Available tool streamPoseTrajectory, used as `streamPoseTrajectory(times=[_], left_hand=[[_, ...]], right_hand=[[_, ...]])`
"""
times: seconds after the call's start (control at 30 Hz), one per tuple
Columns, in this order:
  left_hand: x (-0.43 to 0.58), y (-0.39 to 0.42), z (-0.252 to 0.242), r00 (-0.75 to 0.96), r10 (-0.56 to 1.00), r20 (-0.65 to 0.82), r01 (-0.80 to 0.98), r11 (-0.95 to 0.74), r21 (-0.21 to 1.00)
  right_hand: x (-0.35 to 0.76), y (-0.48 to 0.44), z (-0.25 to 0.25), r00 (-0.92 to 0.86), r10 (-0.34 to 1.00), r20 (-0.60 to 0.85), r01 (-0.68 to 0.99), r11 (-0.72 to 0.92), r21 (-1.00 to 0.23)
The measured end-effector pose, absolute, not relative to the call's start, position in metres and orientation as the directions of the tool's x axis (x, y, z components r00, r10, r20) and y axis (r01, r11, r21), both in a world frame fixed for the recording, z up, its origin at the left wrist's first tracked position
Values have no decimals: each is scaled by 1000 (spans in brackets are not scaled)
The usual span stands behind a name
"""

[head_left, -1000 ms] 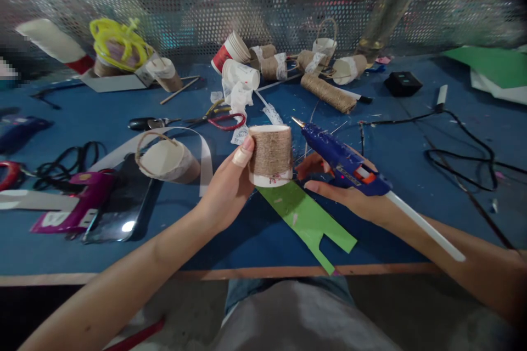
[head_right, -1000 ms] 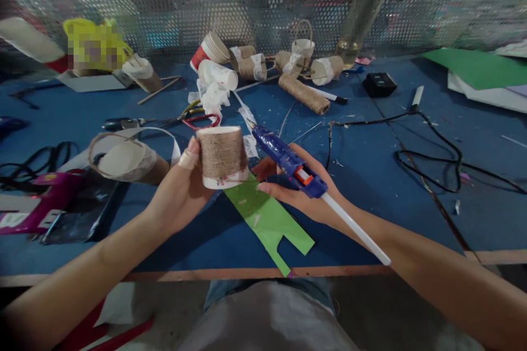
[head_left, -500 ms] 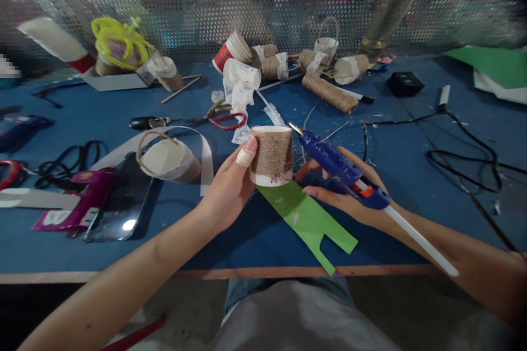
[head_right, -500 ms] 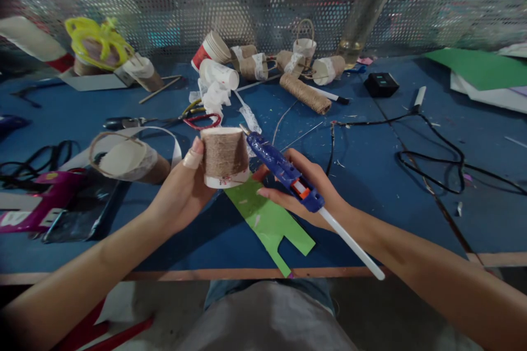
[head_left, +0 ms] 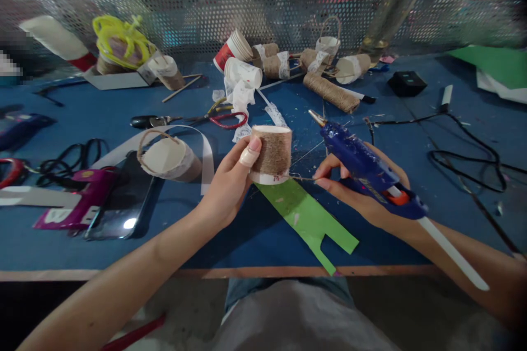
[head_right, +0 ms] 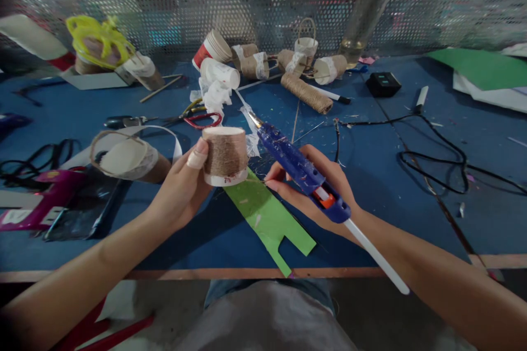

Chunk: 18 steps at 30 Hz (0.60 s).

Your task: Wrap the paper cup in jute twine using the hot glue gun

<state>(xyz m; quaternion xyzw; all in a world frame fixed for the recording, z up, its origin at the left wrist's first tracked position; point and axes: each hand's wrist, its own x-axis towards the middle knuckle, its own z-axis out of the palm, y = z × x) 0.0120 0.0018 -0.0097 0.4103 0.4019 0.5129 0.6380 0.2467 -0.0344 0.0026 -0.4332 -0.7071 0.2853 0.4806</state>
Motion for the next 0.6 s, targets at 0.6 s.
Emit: streamPoseTrajectory(times=[0.6], left_hand=[[9,1,-6,120,991,-52,-169,72,983]], right_hand=[[250,-30,-1,-107,957,271,227,289,-930]])
